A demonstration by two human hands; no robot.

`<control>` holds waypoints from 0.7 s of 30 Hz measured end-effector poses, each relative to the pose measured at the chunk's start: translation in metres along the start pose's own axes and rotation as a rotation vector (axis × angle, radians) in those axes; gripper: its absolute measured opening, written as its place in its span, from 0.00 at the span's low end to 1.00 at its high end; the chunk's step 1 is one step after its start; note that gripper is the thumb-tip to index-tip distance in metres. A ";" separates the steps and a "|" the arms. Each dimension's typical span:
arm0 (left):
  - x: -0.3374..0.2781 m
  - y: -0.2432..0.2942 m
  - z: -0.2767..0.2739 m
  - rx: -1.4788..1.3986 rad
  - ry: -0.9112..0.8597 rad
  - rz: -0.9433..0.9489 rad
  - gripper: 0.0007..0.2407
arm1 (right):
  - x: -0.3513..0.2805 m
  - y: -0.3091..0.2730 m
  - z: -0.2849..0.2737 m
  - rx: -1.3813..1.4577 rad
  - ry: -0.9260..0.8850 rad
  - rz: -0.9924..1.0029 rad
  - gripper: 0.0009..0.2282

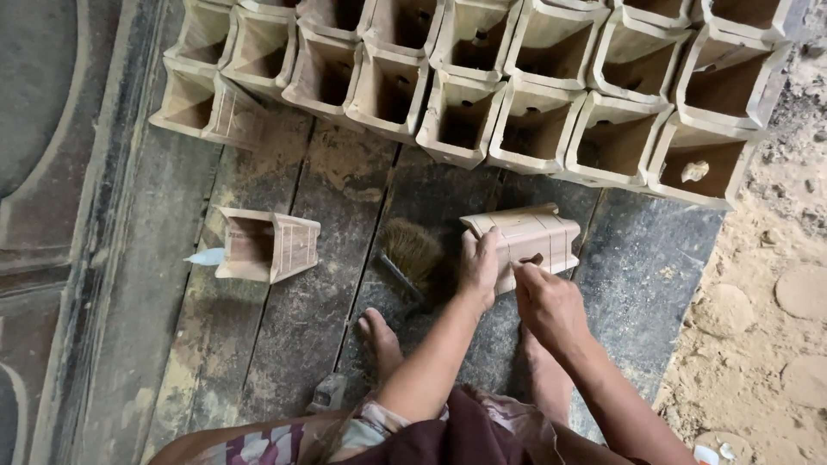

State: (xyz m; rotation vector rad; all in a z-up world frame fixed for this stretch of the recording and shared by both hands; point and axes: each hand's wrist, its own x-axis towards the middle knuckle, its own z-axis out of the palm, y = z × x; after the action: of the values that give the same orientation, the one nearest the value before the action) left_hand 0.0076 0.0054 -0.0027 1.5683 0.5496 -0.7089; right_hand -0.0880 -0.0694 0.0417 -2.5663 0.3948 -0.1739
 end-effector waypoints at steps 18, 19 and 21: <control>0.004 0.006 -0.005 -0.283 -0.103 -0.031 0.24 | -0.007 -0.009 -0.012 0.159 -0.022 0.178 0.05; 0.003 0.008 -0.004 -0.284 -0.102 -0.028 0.24 | -0.001 -0.011 -0.008 0.161 -0.020 0.175 0.05; 0.002 0.012 -0.002 -0.329 -0.133 -0.076 0.24 | 0.010 -0.016 0.001 0.270 0.112 0.088 0.07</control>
State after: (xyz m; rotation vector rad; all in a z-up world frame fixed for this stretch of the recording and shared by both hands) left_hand 0.0175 0.0054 0.0040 1.1917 0.5962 -0.7339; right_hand -0.0742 -0.0589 0.0502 -2.2760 0.4898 -0.3175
